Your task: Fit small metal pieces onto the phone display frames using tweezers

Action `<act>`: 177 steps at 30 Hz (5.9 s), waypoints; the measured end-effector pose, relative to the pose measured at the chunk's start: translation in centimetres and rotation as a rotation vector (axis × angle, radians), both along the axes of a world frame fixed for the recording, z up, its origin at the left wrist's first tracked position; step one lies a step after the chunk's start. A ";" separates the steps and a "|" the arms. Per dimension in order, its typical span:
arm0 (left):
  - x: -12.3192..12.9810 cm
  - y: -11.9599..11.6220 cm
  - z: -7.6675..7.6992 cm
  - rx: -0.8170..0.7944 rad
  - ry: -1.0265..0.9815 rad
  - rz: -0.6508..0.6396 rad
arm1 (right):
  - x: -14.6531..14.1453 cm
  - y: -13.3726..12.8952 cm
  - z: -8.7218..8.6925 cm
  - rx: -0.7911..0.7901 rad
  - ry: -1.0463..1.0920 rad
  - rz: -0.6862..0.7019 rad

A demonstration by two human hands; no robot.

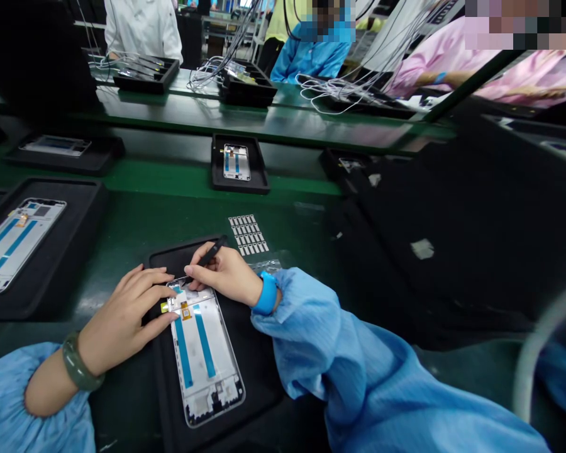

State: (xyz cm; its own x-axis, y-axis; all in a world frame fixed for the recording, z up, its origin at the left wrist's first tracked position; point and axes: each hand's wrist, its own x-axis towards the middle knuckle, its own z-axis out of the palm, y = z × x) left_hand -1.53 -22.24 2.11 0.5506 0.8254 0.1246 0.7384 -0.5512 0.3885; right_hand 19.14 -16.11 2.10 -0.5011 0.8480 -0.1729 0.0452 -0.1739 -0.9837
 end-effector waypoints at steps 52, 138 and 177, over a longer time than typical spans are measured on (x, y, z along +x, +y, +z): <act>3.0 -2.0 -0.1 0.236 0.183 0.151 | -0.2 0.9 0.5 0.406 -0.191 0.024; 2.6 -2.4 0.1 0.116 0.210 0.126 | -0.3 0.2 0.7 0.654 -0.301 0.067; 2.7 -2.3 0.3 0.107 0.182 0.137 | -1.2 1.7 2.2 0.630 -0.393 0.197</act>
